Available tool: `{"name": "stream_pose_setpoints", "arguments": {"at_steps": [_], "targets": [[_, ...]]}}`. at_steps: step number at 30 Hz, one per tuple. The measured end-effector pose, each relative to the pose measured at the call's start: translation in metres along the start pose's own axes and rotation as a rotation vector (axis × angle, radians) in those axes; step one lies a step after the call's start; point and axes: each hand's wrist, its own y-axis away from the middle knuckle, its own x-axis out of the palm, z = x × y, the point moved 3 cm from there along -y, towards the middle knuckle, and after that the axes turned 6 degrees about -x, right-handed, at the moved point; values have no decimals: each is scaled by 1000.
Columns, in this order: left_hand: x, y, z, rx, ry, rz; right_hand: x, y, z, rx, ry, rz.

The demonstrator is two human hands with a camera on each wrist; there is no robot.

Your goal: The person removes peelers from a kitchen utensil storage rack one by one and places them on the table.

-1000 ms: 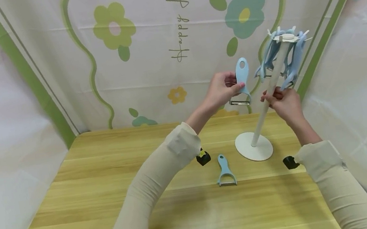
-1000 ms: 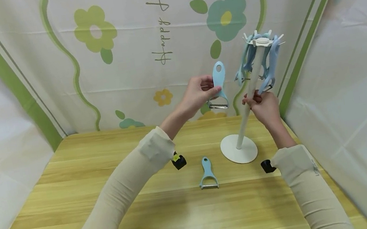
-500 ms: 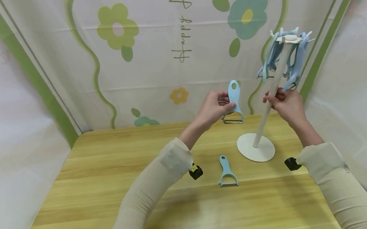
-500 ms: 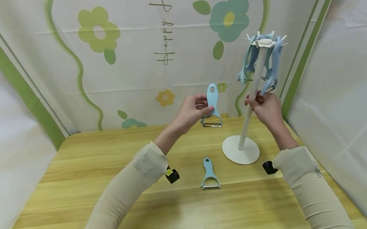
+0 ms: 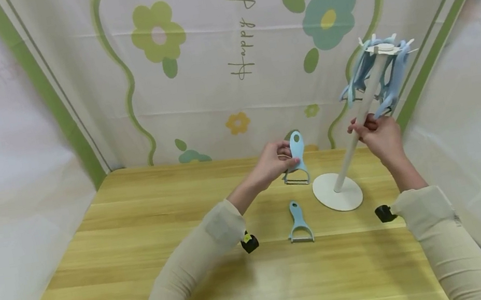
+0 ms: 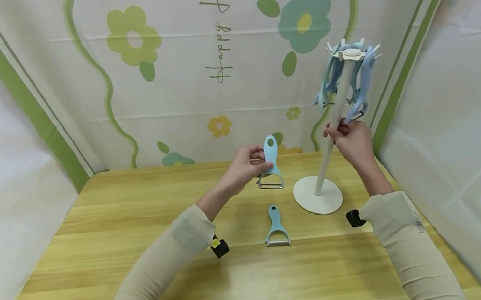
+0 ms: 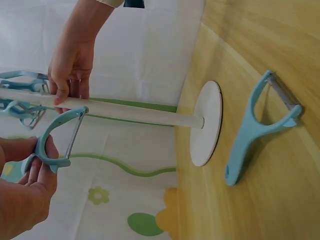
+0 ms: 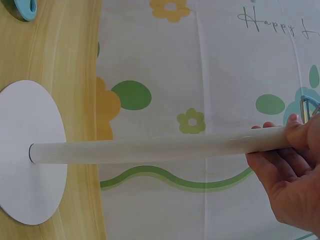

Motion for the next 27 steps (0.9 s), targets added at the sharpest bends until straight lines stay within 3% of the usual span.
{"name": "stream_pose_setpoints", "arguments": {"at_steps": [10,19,27], "targets": [[-1,11,31,-81,31,0,0,0,-1,17,25,3],[-2,21,60,-160,47,19,2,0,-2,13,-16,-1],[-7,26,85,-242,16,22,0,-1,-2,-6,-26,-7]]}}
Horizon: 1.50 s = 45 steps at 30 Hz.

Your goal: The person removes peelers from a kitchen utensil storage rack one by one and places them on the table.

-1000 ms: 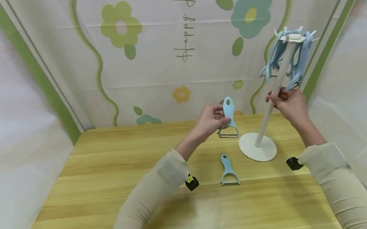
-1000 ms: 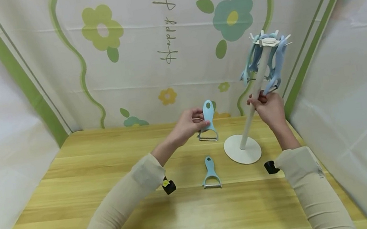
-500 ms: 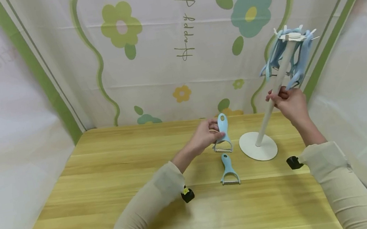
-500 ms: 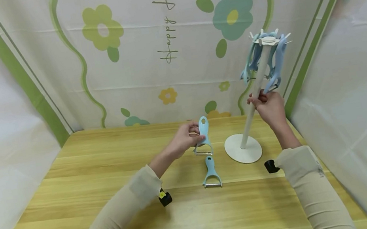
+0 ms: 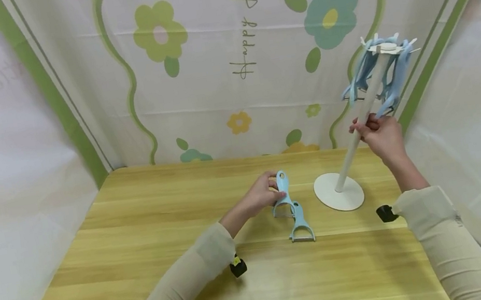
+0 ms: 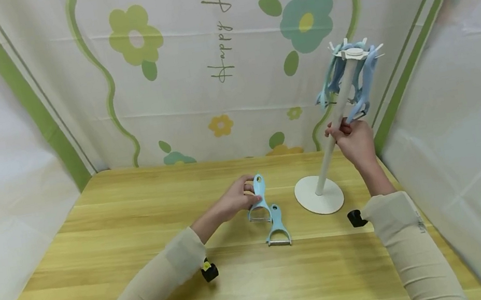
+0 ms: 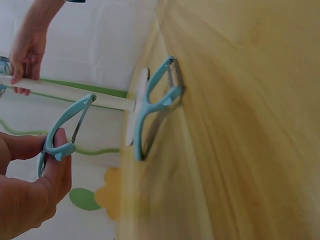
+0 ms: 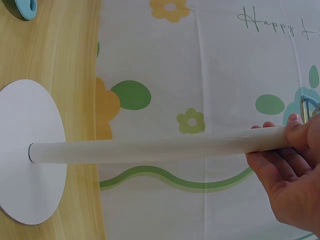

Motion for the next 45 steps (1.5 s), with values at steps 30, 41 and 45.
{"name": "stream_pose_setpoints", "arguments": {"at_steps": [30,41,45], "targets": [[-4,-1,46,-85,-189,94,0,0,2,24,32,18],[-3,-1,48,-101,-324,76,0,0,1,11,22,11],[-2,0,45,-104,-455,48,1,0,1,7,7,13]]}}
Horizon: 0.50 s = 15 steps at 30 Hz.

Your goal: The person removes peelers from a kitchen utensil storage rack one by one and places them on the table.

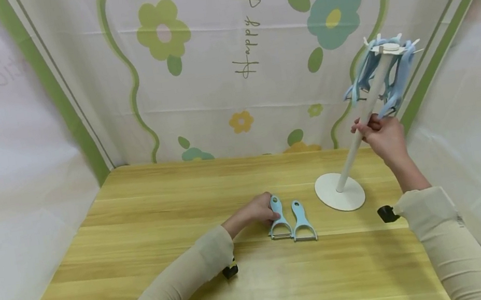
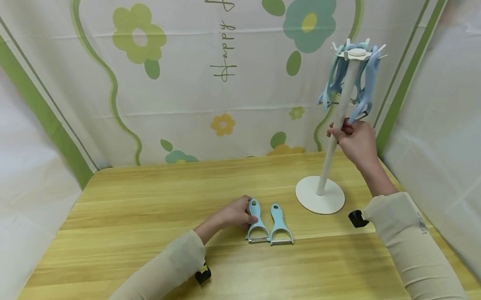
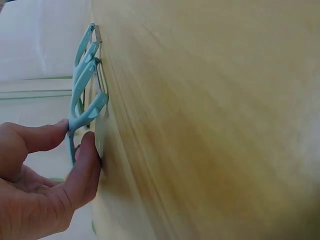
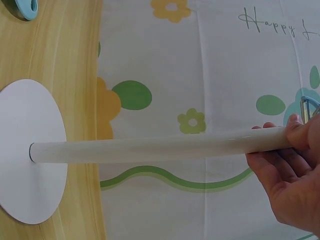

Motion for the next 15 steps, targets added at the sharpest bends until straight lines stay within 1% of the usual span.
{"name": "stream_pose_setpoints", "arguments": {"at_steps": [4,9,13,15], "targets": [[0,1,-2,-21,-111,-14,1,0,-1,5,-1,-1],[1,2,-3,-48,-172,-18,1,0,0,10,7,5],[0,2,-4,-55,-214,-25,0,-1,0,7,-9,21],[0,1,-4,-57,-227,-24,-1,-1,0,8,-33,32]]}}
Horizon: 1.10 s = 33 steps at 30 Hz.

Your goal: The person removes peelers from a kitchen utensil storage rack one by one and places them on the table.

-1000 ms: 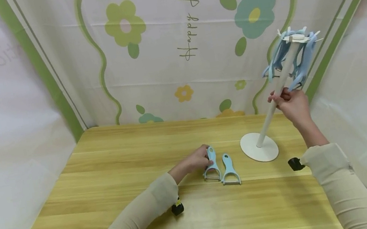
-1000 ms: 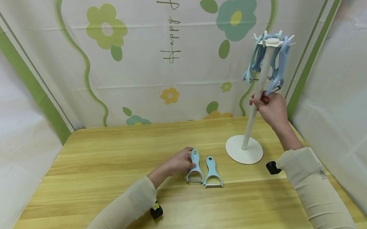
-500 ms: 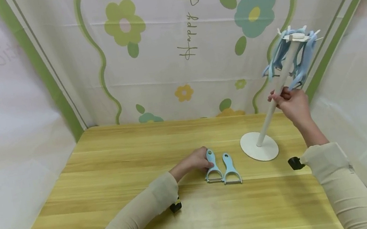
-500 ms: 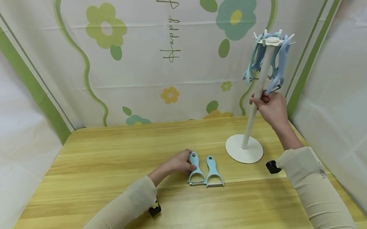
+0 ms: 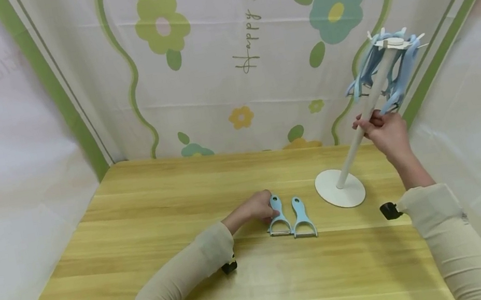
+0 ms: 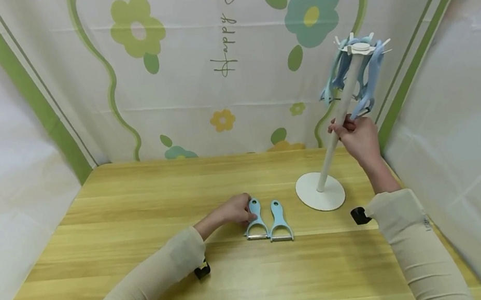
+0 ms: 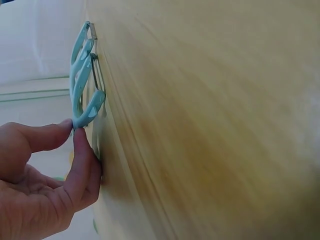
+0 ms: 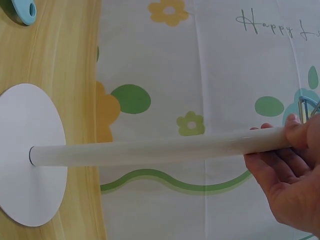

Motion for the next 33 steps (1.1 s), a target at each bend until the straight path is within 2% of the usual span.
{"name": "stream_pose_setpoints", "arguments": {"at_steps": [7,13,19,22,26,31,33], "targets": [[-2,0,-4,9,-6,6,-6,-3,1,-27,-41,26],[-2,-1,-3,17,16,16,-9,-4,3,-44,-136,-6],[-9,-1,1,59,12,30,-11,-6,3,-13,-159,18],[-19,0,-1,95,9,22,-13,-6,3,0,-206,44],[-33,2,-13,149,19,8,-14,-7,4,4,-312,66],[-48,-4,-32,285,-9,-26,-12,-8,4,-3,-313,70],[-55,-5,-44,345,3,-35,-9,-9,5,-9,-297,70]]}}
